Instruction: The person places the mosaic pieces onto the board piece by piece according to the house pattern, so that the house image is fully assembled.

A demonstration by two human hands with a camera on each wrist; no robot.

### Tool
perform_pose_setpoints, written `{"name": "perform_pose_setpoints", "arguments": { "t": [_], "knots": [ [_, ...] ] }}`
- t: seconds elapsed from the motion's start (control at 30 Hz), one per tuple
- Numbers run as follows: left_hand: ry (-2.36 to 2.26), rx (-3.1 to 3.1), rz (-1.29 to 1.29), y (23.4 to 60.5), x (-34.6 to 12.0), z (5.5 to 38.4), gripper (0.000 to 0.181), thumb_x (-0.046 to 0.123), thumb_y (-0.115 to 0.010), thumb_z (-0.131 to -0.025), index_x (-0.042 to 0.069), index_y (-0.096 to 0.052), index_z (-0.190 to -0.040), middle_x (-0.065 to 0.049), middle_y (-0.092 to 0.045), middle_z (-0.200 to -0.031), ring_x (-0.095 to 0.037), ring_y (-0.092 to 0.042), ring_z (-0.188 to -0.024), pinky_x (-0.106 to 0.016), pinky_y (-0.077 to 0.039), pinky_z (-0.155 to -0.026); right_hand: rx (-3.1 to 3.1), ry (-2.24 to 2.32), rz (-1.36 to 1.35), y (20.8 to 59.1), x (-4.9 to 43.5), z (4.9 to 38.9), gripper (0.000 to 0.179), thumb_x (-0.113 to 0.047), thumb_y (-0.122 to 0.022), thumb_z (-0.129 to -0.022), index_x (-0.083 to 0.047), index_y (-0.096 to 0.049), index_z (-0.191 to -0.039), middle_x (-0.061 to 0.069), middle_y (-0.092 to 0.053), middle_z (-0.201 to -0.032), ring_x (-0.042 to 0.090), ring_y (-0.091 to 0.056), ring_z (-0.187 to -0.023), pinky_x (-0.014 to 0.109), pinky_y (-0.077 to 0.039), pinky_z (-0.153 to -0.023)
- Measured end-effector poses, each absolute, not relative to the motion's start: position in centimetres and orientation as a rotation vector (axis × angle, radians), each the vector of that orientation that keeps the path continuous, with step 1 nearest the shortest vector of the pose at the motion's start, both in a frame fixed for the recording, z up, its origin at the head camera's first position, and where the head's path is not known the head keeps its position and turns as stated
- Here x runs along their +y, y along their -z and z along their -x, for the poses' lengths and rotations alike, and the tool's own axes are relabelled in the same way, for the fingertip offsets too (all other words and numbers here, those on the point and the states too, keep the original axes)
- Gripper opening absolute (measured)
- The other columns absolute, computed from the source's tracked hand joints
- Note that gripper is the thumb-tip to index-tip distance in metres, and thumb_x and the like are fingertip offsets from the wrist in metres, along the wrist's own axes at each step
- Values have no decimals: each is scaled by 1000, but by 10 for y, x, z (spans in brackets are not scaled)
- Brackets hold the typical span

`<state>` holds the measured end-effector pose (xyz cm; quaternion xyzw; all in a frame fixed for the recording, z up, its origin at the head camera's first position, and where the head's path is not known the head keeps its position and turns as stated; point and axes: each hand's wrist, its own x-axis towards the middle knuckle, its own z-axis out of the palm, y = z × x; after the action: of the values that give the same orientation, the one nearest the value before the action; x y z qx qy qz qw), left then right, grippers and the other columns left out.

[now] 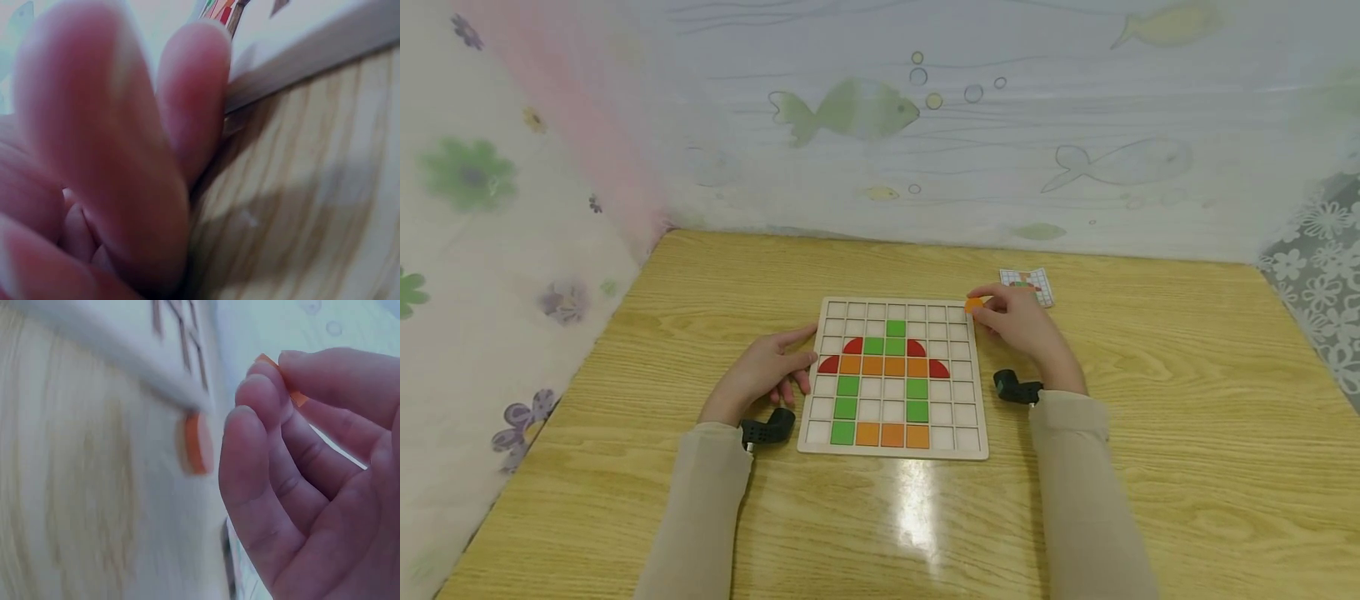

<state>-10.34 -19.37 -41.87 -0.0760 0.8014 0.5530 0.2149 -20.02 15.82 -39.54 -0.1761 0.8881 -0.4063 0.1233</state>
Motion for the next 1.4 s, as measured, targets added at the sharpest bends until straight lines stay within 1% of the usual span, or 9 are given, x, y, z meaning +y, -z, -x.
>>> {"name": "perform_pose_setpoints", "arguments": {
  "t": [0.1,0.2,0.37,0.5,0.67,0.87,1.1,1.23,1.4],
  "knots": [
    [-1545,2214,206,417,-194,103,50,33,-55,-89,40,-35,-134,-20,-61,-70,-19,-49,-38,-26,-39,-35,2546,1216,496,393,152,199,32,-18,-53,-91,-9,-52,-121,15,-57,-81,26,-51,-67,32,-41,-61],
    [-1557,2205,205,416,-194,103,49,33,-55,-89,40,-35,-133,-20,-61,-70,-19,-49,-38,-25,-39,-35,2483,1255,470,390,146,198,32,-18,-52,-91,-9,-51,-122,16,-57,-85,29,-53,-72,35,-44,-65],
    [-1558,2202,209,415,-194,104,49,33,-55,-89,40,-36,-133,-20,-61,-70,-19,-49,-38,-25,-39,-35,2377,1321,462,387,137,198,32,-17,-52,-91,-9,-51,-122,17,-57,-91,29,-54,-77,38,-47,-71],
    [-1525,2224,205,416,-194,106,50,33,-55,-89,39,-35,-134,-20,-62,-70,-19,-50,-39,-26,-40,-36,2357,1302,479,388,129,199,30,-17,-53,-90,-9,-52,-119,16,-58,-91,28,-54,-76,36,-45,-72],
    [-1494,2242,213,417,-194,106,50,34,-55,-89,40,-35,-134,-19,-62,-69,-20,-51,-39,-27,-40,-36,2402,1195,430,388,120,201,27,-19,-52,-90,-14,-53,-117,11,-60,-91,26,-54,-78,33,-41,-70],
    [-1492,2243,209,417,-194,103,49,34,-55,-89,40,-35,-134,-18,-62,-69,-20,-51,-40,-27,-40,-36,2389,1198,370,388,111,201,29,-16,-51,-90,-12,-52,-119,12,-60,-93,27,-54,-80,33,-41,-67],
    [-1506,2234,214,419,-193,102,49,34,-56,-88,40,-36,-133,-19,-62,-69,-20,-50,-39,-27,-39,-36,2384,1216,402,391,100,204,27,-15,-53,-89,-10,-54,-115,11,-60,-91,24,-55,-80,34,-42,-73],
    [-1499,2233,216,421,-192,102,50,34,-56,-88,41,-36,-133,-18,-62,-69,-21,-51,-39,-27,-40,-36,2415,1167,411,393,95,206,24,-17,-54,-88,-12,-56,-112,8,-59,-91,23,-53,-80,33,-41,-73],
    [-1522,2230,227,420,-193,103,49,33,-56,-88,41,-36,-132,-19,-62,-69,-20,-50,-39,-28,-40,-36,2427,1109,464,393,88,208,26,-20,-55,-88,-14,-57,-113,7,-58,-96,22,-52,-83,33,-41,-74]
  ]
}}
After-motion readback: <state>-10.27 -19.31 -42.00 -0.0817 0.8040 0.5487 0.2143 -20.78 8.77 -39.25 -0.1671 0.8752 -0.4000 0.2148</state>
